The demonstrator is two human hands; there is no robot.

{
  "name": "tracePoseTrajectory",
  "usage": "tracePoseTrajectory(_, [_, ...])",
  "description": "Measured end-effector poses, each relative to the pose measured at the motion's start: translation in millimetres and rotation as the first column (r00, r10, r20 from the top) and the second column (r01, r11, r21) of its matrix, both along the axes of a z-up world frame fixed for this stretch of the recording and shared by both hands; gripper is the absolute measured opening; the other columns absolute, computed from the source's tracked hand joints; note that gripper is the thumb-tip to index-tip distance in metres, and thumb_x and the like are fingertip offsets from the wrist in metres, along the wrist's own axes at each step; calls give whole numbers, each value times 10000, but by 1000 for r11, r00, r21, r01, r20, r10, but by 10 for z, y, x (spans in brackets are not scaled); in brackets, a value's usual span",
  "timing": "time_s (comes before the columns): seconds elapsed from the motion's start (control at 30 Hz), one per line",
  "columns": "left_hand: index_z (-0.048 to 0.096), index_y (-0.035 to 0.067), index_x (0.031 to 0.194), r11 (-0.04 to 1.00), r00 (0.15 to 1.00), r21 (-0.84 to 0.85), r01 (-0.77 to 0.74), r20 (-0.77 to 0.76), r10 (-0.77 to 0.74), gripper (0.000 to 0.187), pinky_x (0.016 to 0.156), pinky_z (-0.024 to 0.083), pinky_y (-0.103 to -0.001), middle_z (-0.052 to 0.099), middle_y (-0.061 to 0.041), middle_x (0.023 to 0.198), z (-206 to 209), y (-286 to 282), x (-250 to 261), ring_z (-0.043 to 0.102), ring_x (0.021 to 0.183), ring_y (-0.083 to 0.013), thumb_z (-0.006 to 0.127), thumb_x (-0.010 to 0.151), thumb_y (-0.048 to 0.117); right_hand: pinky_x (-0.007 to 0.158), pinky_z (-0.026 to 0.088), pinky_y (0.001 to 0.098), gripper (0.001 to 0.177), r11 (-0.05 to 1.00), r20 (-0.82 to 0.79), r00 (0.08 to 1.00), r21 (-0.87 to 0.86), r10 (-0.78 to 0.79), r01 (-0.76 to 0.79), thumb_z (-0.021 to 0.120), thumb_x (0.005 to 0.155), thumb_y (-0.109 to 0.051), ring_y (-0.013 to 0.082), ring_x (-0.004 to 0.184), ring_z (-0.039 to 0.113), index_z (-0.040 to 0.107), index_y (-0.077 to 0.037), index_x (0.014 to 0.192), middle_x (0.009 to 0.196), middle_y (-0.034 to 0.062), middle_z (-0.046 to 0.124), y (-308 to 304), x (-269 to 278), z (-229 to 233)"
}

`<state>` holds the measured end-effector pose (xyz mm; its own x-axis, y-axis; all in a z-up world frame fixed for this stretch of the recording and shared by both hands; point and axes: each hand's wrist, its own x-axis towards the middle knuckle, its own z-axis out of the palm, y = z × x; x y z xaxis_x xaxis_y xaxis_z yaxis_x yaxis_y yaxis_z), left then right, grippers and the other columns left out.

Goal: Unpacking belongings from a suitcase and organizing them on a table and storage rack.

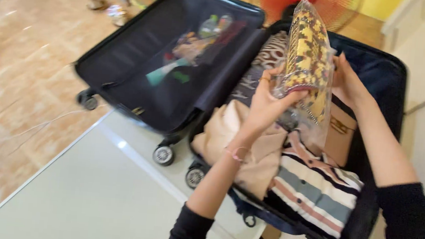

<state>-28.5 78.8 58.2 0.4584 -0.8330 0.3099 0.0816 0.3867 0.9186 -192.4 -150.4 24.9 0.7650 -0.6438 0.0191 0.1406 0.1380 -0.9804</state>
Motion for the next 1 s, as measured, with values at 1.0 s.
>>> tracePoseTrajectory(1.0, [635, -88, 1290, 421, 510, 518, -745, 34, 860, 443, 821, 579, -327, 714, -128, 1059, -1001, 6012, 1347, 690, 943, -188, 779, 923, 114, 867, 545, 394, 635, -85, -870, 323, -378, 372, -922, 871, 648, -529, 227, 1014, 693, 716, -83, 1074, 1062, 70, 765, 4437, 4102, -27])
